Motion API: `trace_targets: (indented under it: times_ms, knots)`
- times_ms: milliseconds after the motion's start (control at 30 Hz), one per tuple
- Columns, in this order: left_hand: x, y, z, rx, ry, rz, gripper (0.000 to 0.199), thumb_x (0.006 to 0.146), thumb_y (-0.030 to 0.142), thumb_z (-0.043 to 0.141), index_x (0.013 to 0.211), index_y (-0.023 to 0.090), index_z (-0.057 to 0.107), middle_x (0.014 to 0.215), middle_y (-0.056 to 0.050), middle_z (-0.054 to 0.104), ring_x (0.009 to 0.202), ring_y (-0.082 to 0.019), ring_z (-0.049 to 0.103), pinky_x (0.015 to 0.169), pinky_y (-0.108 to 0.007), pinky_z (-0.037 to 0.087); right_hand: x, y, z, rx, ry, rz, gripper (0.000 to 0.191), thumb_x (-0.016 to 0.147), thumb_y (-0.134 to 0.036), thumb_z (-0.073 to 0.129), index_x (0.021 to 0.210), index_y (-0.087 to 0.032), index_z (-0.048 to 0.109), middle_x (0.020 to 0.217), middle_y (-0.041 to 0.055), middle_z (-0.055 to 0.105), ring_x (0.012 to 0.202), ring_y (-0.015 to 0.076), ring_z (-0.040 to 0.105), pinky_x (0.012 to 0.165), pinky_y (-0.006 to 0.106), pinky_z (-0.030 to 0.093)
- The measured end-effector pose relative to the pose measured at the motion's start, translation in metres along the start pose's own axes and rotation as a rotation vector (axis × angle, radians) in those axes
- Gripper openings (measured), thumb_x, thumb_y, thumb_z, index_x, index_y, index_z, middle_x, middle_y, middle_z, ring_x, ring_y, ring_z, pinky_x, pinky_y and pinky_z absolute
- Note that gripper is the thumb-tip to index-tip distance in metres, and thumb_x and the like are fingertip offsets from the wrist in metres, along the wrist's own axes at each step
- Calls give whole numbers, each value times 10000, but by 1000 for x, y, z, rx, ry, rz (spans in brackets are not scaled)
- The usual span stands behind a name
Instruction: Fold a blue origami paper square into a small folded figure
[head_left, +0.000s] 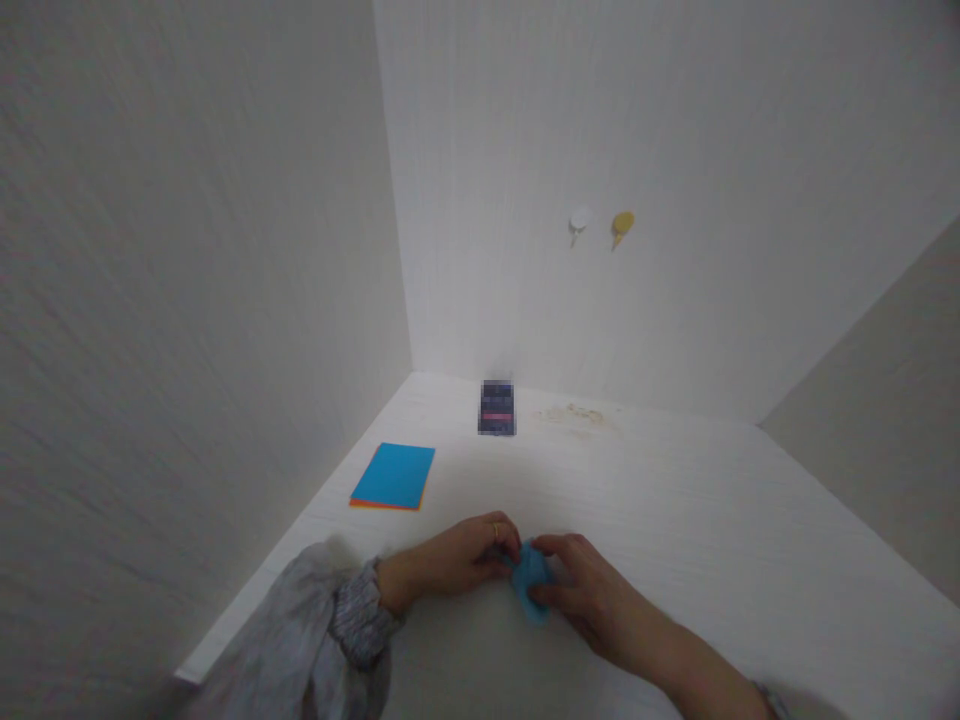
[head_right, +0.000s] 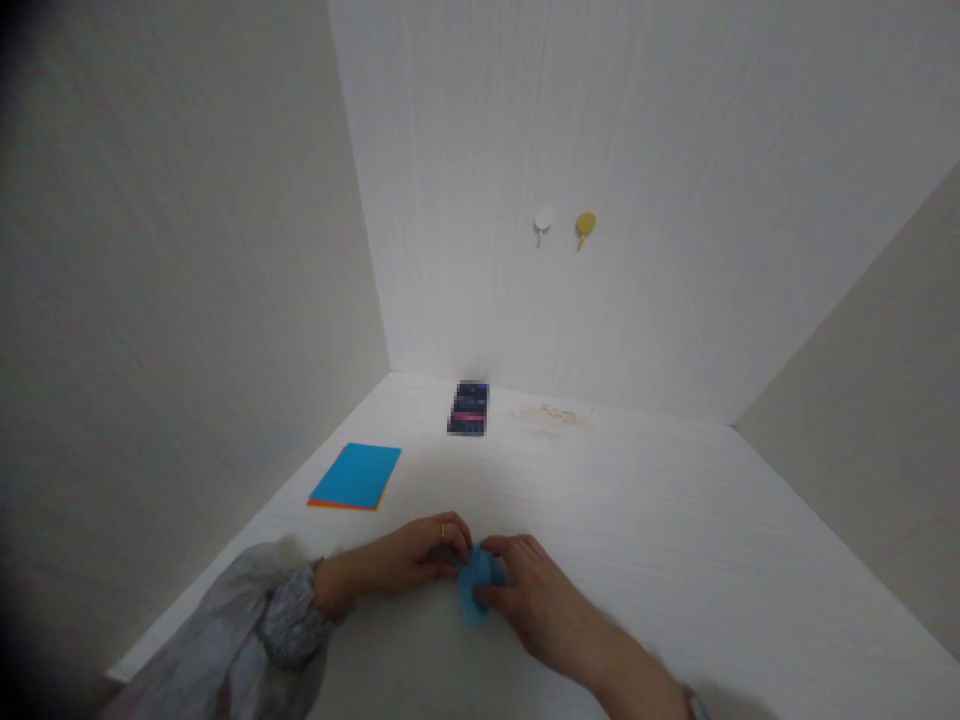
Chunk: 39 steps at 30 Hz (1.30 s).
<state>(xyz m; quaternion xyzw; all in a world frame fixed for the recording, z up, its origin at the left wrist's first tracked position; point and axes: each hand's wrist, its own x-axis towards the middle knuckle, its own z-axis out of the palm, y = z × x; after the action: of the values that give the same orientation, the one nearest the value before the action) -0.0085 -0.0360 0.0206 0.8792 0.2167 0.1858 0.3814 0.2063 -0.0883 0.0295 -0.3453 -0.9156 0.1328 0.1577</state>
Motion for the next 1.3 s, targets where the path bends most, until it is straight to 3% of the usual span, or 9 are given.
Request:
trace_targets:
  times_ms: [333, 800, 1300]
  knots:
    - [3, -3, 4, -3, 34, -27, 52, 786, 158, 507, 831, 157, 534, 909, -27, 505, 830, -123, 496, 777, -252, 402, 2, 0, -1, -35, 10, -95, 200, 799, -131, 449, 916, -216, 588, 1094, 62, 490, 960, 208, 424, 830, 382, 331]
    - [4, 1, 7, 52, 35, -46, 69, 789, 181, 497, 852, 158, 485, 915, -31, 463, 839, -131, 457, 776, -254, 392, 5, 2, 0, 13, -15, -106, 292, 745, -81, 455, 970, -237, 557, 923, 34, 520, 907, 184, 417, 834, 374, 309]
    - [-1, 0, -2, -14, -23, 16, 120, 782, 145, 497, 898, 168, 515, 993, -46, 467, 893, -139, 479, 806, -269, 395, 4, 2, 1, 89, -28, -94, 381, 708, -37, 441, 1013, -244, 541, 940, 31, 486, 905, 181, 409, 818, 347, 310]
